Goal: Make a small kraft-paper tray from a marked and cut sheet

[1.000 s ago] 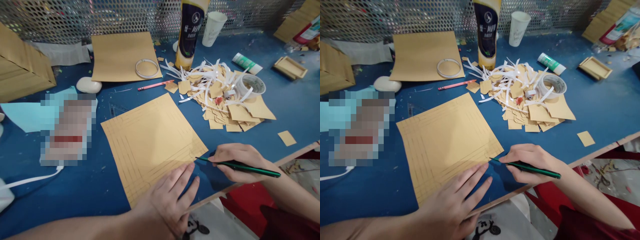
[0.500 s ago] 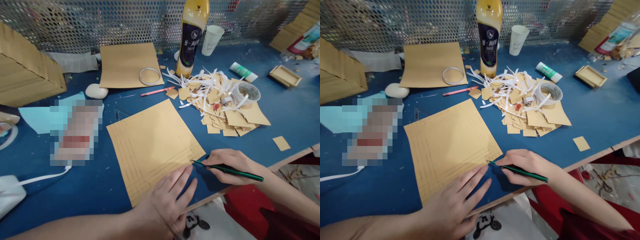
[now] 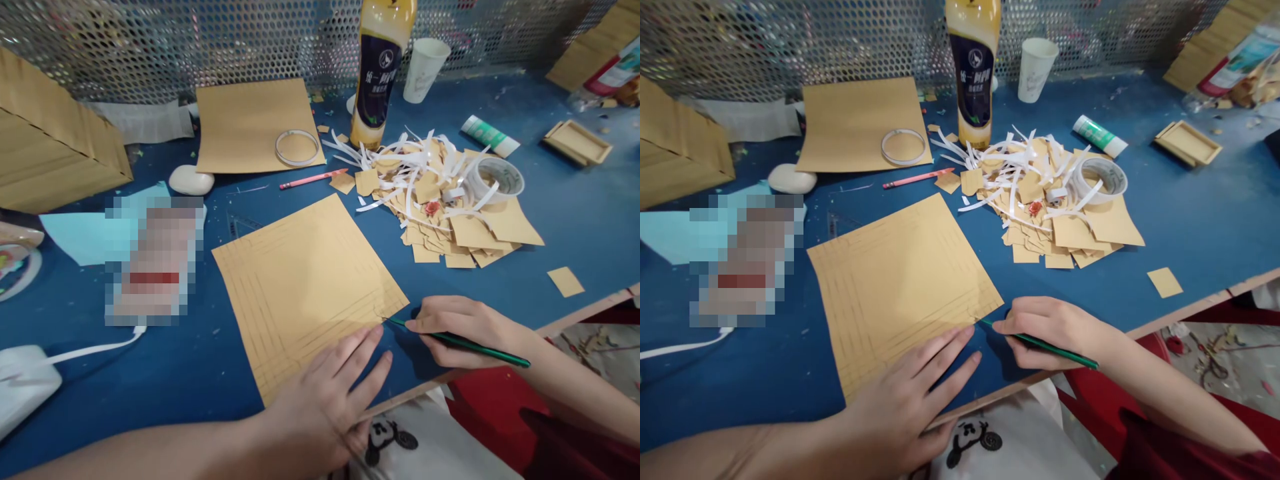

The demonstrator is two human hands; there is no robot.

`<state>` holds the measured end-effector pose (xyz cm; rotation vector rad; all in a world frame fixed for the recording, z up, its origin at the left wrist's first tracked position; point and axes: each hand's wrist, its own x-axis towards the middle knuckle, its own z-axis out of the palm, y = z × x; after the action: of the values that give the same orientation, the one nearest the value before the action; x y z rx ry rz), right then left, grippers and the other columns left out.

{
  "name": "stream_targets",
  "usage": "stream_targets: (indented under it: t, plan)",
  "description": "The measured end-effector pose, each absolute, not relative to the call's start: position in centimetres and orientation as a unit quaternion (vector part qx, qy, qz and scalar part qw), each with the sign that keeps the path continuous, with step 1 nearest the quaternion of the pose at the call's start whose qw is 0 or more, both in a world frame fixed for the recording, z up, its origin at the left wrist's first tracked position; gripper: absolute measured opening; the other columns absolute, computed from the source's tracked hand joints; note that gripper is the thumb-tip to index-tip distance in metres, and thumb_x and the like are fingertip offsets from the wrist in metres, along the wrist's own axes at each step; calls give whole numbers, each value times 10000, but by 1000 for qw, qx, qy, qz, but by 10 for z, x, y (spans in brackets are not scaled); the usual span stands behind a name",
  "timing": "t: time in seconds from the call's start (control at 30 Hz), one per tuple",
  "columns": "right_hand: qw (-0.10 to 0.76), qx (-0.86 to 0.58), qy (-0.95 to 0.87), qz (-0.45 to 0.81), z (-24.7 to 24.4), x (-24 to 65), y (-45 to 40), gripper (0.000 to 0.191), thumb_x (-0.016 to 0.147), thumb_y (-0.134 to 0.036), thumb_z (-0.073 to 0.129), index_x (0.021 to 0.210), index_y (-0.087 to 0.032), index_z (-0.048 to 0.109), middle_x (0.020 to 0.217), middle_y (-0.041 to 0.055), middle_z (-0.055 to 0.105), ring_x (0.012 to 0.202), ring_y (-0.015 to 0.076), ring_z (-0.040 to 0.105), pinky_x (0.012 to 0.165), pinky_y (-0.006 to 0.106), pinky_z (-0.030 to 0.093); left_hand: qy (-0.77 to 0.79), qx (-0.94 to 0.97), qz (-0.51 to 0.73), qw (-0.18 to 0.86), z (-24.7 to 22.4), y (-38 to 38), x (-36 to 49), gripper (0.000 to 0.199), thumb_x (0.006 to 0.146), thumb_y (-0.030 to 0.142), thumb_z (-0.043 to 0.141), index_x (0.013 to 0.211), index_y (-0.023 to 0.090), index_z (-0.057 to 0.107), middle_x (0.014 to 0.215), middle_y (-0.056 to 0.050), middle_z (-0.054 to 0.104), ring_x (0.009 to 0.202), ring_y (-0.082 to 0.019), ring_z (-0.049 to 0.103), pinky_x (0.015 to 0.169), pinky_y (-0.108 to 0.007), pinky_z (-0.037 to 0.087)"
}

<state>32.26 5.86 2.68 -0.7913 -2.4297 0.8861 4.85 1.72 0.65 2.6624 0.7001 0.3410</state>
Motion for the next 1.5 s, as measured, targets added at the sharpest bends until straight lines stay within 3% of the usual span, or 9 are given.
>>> stream_targets:
  t: [0.37, 1.0, 1.2, 1.37, 1.5]
  plan:
    - [219, -277, -880, 316, 26, 323, 58, 257, 853, -52, 523, 1088, -138, 583, 763, 63, 587, 696, 138, 537, 629, 234, 454, 251, 942, 84, 205, 10, 17, 48, 616, 835, 236, 545, 1421, 120, 393, 1543, -161, 237, 1402, -310, 268, 1074, -444, 388]
    - [219, -295, -877, 311, 30, 323, 59, 303, 803, -3, 529, 1044, -178, 582, 702, 32, 583, 626, 140, 538, 551, 246, 449, 253, 949, 68, 177, 12, 17, 49, 550, 915, 319, 477, 1426, 129, 401, 1534, -146, 268, 1385, -302, 300, 1073, -412, 375]
    - [350, -362, -781, 369, 38, 321, 50, 368, 759, -18, 534, 1058, -229, 573, 771, 25, 676, 664, 153, 634, 601, 263, 536, 245, 954, 68, 158, 14, 18, 49, 561, 920, 352, 476, 1425, 118, 399, 1532, -162, 266, 1386, -296, 297, 1081, -391, 358]
    - [328, -532, -713, 319, 41, 291, 27, 288, 830, -90, 558, 1071, -240, 607, 874, 24, 729, 691, 134, 704, 633, 202, 564, 256, 951, 70, 158, 14, 18, 48, 618, 881, 356, 522, 1427, 100, 385, 1533, -211, 227, 1406, -349, 242, 1092, -440, 345]
    - [334, -539, -735, 241, 29, 273, 12, 238, 837, -100, 556, 1030, -222, 622, 846, 23, 726, 733, 140, 702, 690, 216, 563, 265, 944, 91, 173, 10, 16, 50, 627, 845, 323, 551, 1410, 96, 400, 1527, -226, 228, 1413, -363, 217, 1092, -466, 348]
